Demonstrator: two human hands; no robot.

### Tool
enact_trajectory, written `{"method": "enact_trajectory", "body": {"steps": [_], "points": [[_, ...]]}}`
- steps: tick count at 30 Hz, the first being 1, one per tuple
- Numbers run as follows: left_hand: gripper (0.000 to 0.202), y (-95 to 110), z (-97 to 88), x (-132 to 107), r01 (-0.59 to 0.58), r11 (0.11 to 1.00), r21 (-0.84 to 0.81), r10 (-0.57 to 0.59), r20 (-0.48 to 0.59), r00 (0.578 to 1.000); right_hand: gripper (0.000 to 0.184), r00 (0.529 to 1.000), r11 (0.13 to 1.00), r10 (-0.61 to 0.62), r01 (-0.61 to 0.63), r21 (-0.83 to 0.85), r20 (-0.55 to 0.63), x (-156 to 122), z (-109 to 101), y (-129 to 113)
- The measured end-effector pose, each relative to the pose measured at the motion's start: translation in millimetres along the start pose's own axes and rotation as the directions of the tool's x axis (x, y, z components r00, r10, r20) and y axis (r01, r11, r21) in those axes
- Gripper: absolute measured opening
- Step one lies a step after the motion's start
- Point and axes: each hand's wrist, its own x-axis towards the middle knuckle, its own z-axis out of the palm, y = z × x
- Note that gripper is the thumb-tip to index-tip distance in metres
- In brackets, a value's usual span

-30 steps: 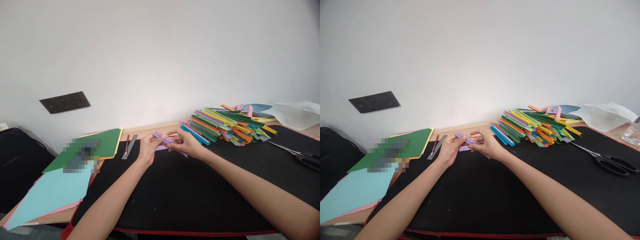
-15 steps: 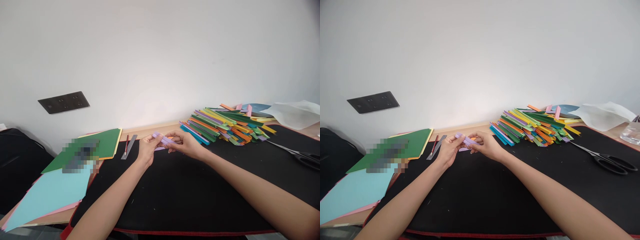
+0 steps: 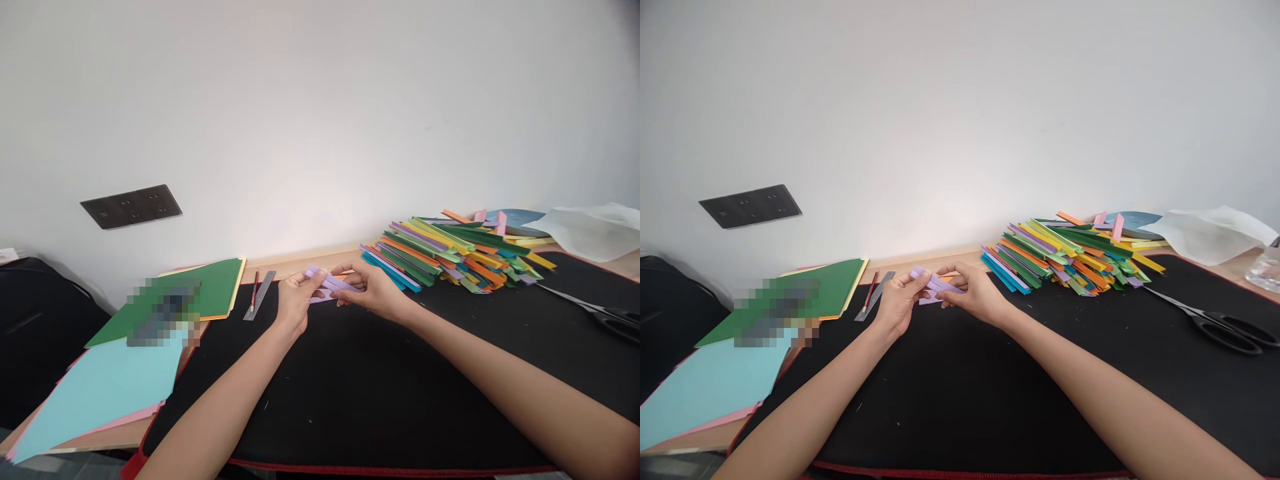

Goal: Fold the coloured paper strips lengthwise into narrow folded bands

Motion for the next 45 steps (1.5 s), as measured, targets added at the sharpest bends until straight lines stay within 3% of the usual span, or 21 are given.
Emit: {"method": "enact_trajectory", "body": {"steps": [8, 16, 32, 45], "points": [[0.021, 2.3, 2.7, -5.3, -0.008, 0.998, 0.064, 0.004, 0.071, 0.997, 0.039, 0.995, 0.993, 0.096, -0.095, 0.074, -0.016, 2.5, 6.7, -0.6], [0.019, 4.1, 2.0, -4.8, -0.008, 1.0, 0.006, 0.008, 0.101, 0.995, 0.041, 0.988, 0.981, 0.153, -0.149, 0.124, -0.028, 2.3, 5.0, -5.5], [0.017, 5.1, 5.1, -6.3, -0.022, 0.999, -0.047, 0.025, 0.061, 0.998, 0.039, 0.989, 0.986, 0.147, -0.144, 0.087, -0.024, 0.8, 4.1, -8.3], [0.022, 2.4, 3.2, -5.2, -0.031, 0.999, 0.02, 0.029, 0.077, 0.997, 0.037, 0.993, 0.992, 0.116, -0.114, 0.059, -0.027, 2.5, 4.8, -3.0]]}}
